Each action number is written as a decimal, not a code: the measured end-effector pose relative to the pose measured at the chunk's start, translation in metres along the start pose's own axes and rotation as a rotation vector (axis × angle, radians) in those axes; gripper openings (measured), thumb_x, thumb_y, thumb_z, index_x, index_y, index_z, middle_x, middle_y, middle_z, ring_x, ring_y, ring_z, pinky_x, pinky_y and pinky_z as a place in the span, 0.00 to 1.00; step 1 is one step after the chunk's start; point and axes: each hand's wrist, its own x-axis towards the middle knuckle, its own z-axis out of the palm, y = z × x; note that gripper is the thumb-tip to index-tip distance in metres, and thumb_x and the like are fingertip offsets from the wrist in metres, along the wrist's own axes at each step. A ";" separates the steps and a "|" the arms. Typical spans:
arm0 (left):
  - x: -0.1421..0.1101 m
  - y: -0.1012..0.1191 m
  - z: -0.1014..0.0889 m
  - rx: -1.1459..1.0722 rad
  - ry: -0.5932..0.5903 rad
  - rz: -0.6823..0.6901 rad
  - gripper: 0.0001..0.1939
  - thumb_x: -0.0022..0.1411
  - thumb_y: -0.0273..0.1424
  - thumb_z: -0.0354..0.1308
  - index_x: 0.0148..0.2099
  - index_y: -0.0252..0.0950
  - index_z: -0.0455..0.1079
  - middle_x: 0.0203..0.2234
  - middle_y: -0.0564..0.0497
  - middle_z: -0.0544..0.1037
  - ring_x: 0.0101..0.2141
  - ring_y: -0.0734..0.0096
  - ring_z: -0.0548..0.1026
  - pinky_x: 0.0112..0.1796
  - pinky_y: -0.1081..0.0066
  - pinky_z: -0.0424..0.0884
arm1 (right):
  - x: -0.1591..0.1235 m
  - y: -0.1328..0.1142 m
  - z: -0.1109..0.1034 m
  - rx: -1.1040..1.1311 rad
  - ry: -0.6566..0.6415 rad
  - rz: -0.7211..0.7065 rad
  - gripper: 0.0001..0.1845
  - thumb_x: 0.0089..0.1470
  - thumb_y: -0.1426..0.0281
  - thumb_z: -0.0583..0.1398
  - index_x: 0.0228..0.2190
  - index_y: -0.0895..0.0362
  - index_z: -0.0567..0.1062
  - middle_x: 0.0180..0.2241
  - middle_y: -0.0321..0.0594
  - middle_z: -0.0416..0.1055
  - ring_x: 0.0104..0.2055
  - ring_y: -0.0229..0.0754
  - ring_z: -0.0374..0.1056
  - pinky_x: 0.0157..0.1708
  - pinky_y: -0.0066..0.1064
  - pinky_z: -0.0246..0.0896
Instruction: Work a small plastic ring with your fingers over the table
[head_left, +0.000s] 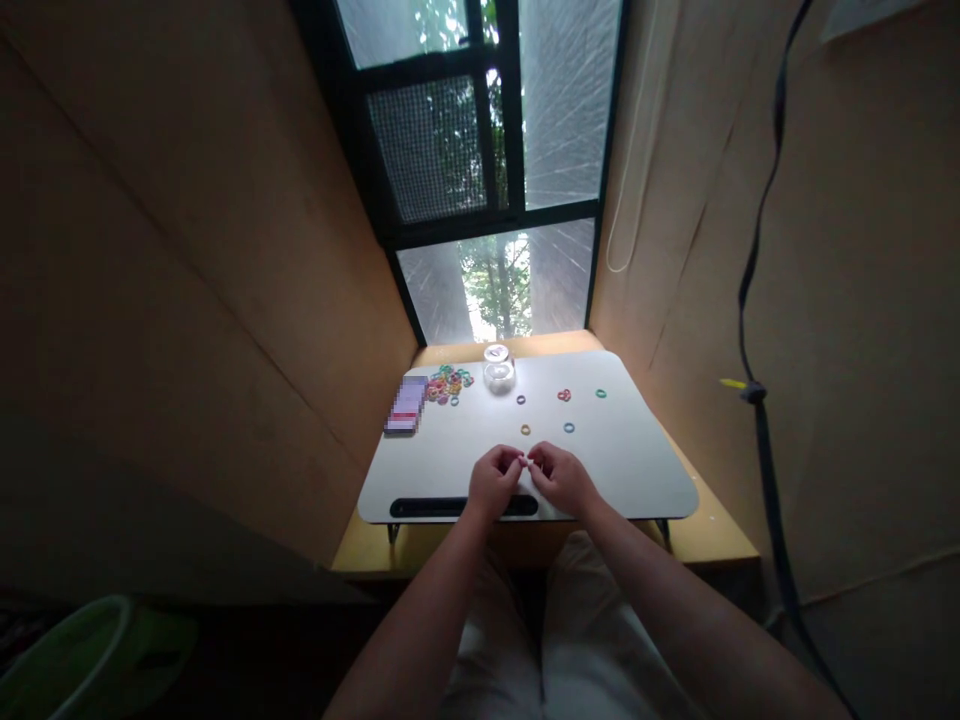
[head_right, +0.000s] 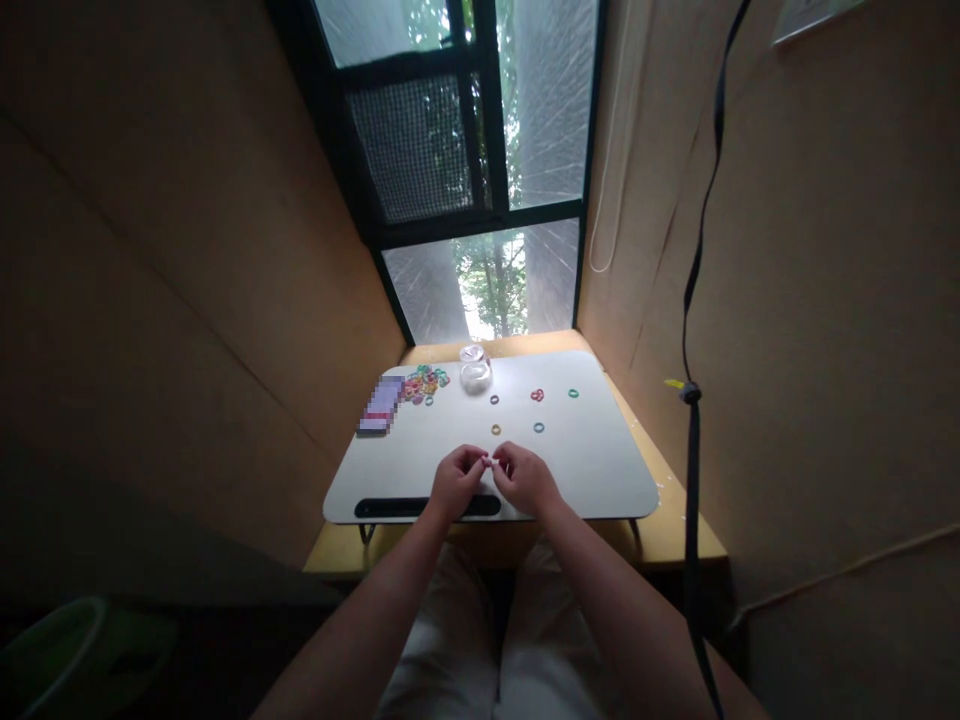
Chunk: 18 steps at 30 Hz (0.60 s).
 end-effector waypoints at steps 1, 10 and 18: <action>0.000 0.000 0.000 0.011 0.003 0.002 0.09 0.57 0.35 0.58 0.35 0.35 0.74 0.23 0.54 0.75 0.23 0.76 0.69 0.27 0.75 0.65 | 0.000 -0.001 -0.001 0.012 -0.005 -0.002 0.07 0.55 0.65 0.56 0.30 0.54 0.71 0.22 0.33 0.69 0.23 0.36 0.62 0.25 0.26 0.55; -0.002 0.002 0.000 0.111 -0.024 0.016 0.09 0.59 0.36 0.57 0.34 0.36 0.73 0.24 0.54 0.76 0.25 0.74 0.71 0.29 0.74 0.65 | 0.001 -0.002 0.000 0.031 -0.005 -0.003 0.11 0.57 0.64 0.56 0.26 0.54 0.70 0.22 0.33 0.67 0.23 0.36 0.61 0.26 0.27 0.54; -0.004 0.003 -0.001 0.127 -0.065 0.029 0.12 0.60 0.41 0.57 0.35 0.37 0.73 0.23 0.55 0.75 0.24 0.74 0.70 0.28 0.74 0.64 | 0.003 0.001 0.001 -0.005 -0.001 -0.009 0.10 0.57 0.68 0.54 0.25 0.55 0.69 0.23 0.34 0.67 0.26 0.38 0.62 0.29 0.28 0.54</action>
